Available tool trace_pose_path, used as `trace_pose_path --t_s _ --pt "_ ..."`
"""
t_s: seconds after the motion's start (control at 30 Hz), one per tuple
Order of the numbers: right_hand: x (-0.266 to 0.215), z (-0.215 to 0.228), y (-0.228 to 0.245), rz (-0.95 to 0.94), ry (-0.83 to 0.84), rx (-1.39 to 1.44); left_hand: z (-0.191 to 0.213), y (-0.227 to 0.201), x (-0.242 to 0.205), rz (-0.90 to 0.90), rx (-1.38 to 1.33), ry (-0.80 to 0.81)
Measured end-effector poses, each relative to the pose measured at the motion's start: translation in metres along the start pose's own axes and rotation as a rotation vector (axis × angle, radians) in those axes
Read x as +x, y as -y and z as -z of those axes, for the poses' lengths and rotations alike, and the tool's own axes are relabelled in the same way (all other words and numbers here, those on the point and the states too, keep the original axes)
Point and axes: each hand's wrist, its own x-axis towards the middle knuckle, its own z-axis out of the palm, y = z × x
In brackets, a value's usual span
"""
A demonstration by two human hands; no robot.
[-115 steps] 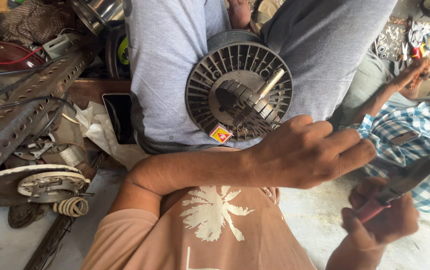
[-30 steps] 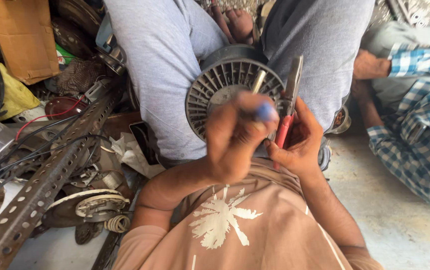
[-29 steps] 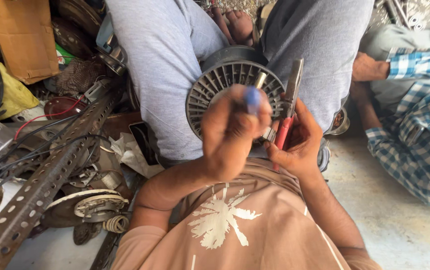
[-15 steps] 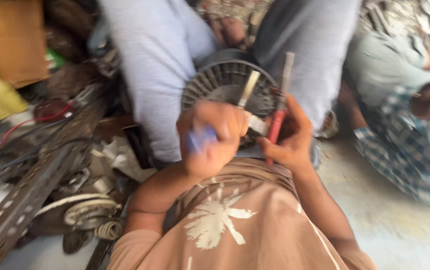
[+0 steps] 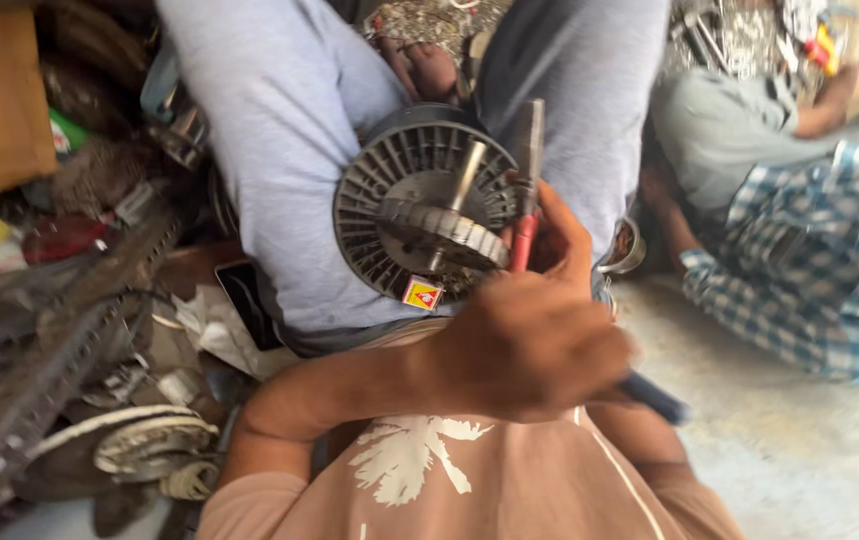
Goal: The person is repairing an electric motor rotor by hand. They use pliers to hold the rotor steady and a screwdriver to pry and adjust the copper windings. The person also uses a hammer to tap the rotor components into place.
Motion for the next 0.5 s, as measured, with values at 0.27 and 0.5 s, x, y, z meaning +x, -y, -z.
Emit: trace_pose_path --t_s 0.27,0.5 --pt "0.025 0.009 0.032 -0.216 0.269 -0.167 -0.018 0.0 0.002 0.104 0.14 -0.132" --pt "0.04 0.021 0.032 -0.242 0.496 -0.156 -0.021 0.012 -0.002 0.144 0.186 -0.187"
